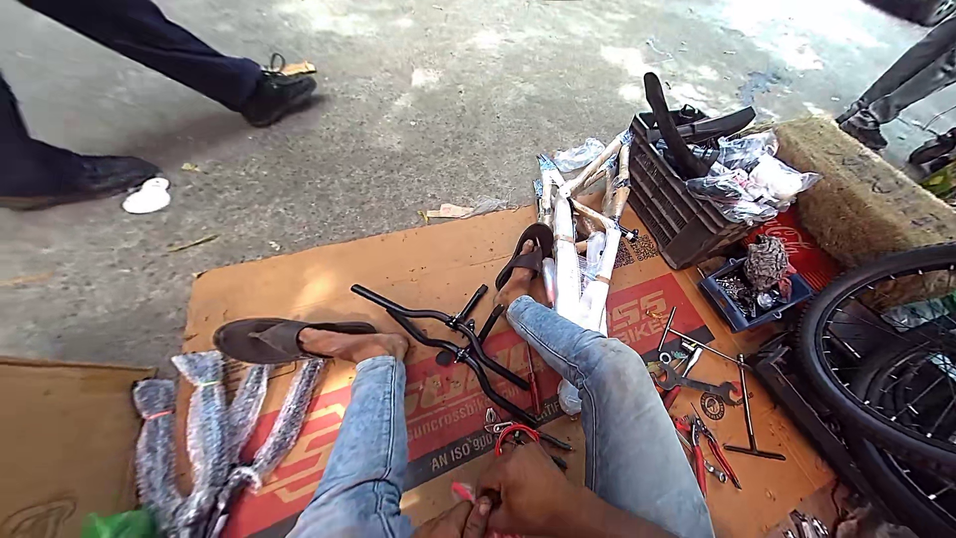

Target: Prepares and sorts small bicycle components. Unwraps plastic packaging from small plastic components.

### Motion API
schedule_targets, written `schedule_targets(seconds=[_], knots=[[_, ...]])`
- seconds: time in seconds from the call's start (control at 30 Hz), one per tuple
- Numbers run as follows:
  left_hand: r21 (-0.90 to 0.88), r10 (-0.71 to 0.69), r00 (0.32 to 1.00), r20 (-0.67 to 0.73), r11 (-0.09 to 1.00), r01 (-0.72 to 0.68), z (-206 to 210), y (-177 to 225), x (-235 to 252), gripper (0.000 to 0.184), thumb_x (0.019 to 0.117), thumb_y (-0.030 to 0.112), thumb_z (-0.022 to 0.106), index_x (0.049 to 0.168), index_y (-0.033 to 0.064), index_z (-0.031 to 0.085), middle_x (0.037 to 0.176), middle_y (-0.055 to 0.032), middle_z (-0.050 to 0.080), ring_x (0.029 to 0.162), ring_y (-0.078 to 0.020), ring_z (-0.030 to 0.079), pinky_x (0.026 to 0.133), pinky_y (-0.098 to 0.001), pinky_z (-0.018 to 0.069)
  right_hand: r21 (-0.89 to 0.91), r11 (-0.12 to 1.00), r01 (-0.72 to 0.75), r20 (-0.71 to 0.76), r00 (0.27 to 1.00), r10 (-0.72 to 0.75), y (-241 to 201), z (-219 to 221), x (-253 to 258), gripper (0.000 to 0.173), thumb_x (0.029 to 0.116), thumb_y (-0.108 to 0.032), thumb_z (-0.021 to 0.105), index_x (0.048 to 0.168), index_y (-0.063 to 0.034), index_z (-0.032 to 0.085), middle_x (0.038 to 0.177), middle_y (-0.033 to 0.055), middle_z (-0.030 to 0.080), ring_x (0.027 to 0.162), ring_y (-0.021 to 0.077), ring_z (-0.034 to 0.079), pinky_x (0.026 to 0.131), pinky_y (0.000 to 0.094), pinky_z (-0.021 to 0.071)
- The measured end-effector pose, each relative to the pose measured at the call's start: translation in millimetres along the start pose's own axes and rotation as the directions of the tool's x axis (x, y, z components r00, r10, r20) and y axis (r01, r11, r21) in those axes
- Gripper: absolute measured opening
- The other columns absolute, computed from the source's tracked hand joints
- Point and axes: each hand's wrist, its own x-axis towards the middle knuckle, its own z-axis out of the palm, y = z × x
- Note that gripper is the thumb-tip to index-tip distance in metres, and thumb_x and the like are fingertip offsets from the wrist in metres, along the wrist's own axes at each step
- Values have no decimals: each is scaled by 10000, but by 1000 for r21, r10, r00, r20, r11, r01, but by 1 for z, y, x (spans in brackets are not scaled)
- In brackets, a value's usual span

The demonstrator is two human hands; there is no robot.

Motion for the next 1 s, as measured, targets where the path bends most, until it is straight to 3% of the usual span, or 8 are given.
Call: schedule_targets(seconds=[0.2,0.33,0.57,0.67,0.73,0.8,0.9,1.0], knots=[[-126,206,920,-334,957,-260,13,-15,4,626,1071,512,352,646,114,582,568,-23,539,561,-173,585,554,-399,488,111,980,-165,-178,967,183,-1,7,1,169,851,-242,737,918,-92,773,811,54,732,752,204,698,730,481,567],[-75,351,814,-463,899,-431,23,0,-11,519,1074,357,429,636,111,559,603,-22,558,617,-163,606,592,-340,520,170,857,-486,-193,837,513,24,-13,11,159,840,-246,781,889,-97,753,803,42,726,757,193,701,748,478,581],[119,348,632,-692,919,-376,23,-5,-11,482,1070,357,432,661,127,545,631,-21,526,631,-174,560,577,-316,472,113,795,-595,-267,753,602,42,11,22,182,832,-286,734,866,-107,736,744,44,696,731,220,684,723,498,556],[205,364,568,-738,923,-324,18,-8,-13,489,1072,393,434,675,124,535,640,-30,505,637,-187,542,590,-322,463,470,655,-592,-128,688,714,32,18,19,290,980,-363,614,966,-94,721,808,40,717,713,162,703,689,395,599],[219,353,549,-757,930,-296,15,-8,-12,505,1068,433,452,702,106,569,664,-44,543,656,-195,571,611,-326,494,751,368,-549,182,706,684,20,12,15,508,1082,-492,427,1130,-48,670,944,106,725,812,216,728,706,413,621],[216,358,583,-729,929,-300,16,-6,-11,487,1065,460,456,761,108,602,721,-44,595,711,-193,606,681,-339,523,887,183,-424,280,809,517,12,10,8,451,1076,-411,350,1189,-56,606,1012,95,701,922,199,693,801,402,586],[91,261,656,-708,955,-282,20,-5,-6,425,1033,434,501,766,125,620,774,-28,624,774,-173,617,756,-338,519,941,209,-267,158,891,425,10,-5,10,447,1000,-207,318,1296,-36,606,1024,81,710,900,159,687,793,350,575],[-130,88,658,-748,952,-276,21,-9,-5,332,982,352,575,758,110,614,854,-39,650,875,-140,634,803,-285,538,890,367,-269,109,909,402,10,-10,11,502,1070,-341,313,1397,-60,571,1133,138,736,914,216,737,755,380,614]])
